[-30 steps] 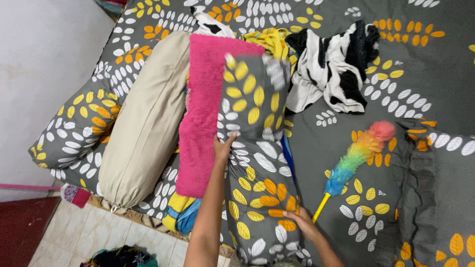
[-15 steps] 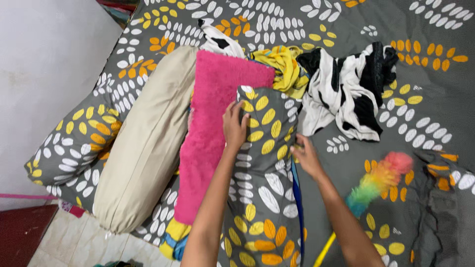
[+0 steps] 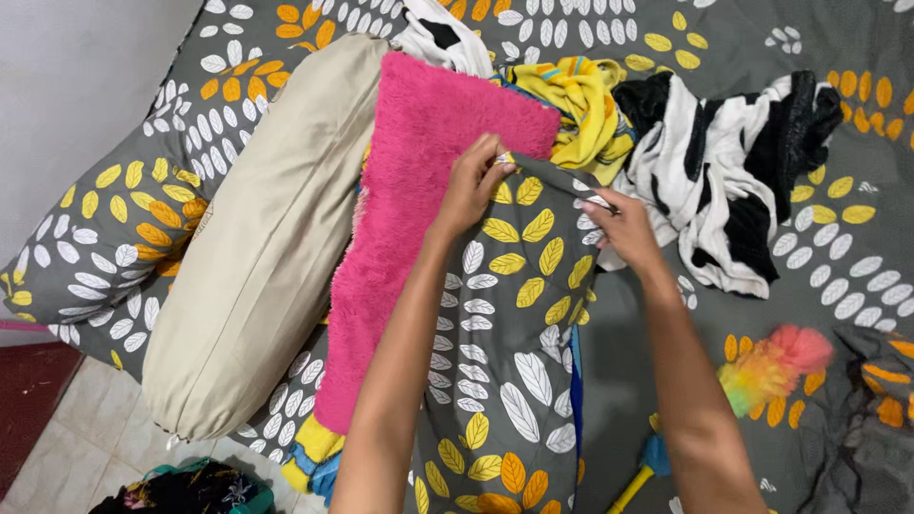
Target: The person tidies a bed by arranging pillows and blankets. They use a rainbow-colored feather duster to dust the pillows and the bed surface. The person folds a yellow blanket with a Minion pattern and places it on the bed. They also arrange a pink towel and a blue towel on the bed.
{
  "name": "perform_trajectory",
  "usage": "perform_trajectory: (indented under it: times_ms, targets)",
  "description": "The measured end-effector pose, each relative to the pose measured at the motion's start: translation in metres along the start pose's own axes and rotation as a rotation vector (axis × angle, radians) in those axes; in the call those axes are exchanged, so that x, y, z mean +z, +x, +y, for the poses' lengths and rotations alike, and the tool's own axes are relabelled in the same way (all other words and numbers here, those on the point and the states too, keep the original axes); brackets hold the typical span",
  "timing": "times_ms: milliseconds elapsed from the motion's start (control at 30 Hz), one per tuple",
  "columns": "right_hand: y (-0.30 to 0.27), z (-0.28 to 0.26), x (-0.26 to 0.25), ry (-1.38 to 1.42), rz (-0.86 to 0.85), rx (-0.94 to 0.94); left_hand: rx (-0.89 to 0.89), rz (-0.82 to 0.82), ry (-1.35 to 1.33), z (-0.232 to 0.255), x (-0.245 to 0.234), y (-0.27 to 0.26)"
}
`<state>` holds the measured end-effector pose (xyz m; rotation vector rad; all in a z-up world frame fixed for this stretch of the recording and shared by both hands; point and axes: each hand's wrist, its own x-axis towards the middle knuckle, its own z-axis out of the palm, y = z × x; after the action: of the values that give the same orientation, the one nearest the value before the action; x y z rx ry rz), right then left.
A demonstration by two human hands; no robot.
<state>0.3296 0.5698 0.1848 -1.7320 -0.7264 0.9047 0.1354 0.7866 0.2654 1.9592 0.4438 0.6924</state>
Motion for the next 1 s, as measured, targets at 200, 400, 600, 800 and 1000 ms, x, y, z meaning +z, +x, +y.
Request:
perform_trajectory:
  times_ms: [200, 400, 600, 800, 1000]
  targets:
    - [-0.002, -0.041, -0.039, -0.346, -0.027, -0.637, 0.479, -0.057, -0.177, 0.086, 0.004, 0.018]
    - [0.023, -0.044, -0.032, 0.116, -0.481, 0.07, 0.266, 0.16, -0.264, 0.051, 0.005, 0.067]
    - [0.074, -0.028, -0.019, -0.517, 0.14, -0.208, 0.049, 0.405, 0.07, -0.066, 0.011, 0.051]
    - [0.067, -0.01, -0.02, 0.008, 0.177, -0.316, -0.118, 0.153, 0.202, -0.099, 0.016, 0.008]
    - [0.073, -0.006, -0.061, 0.462, 0.036, -0.246, -0.082, 0.216, 0.005, -0.068, 0.015, 0.025]
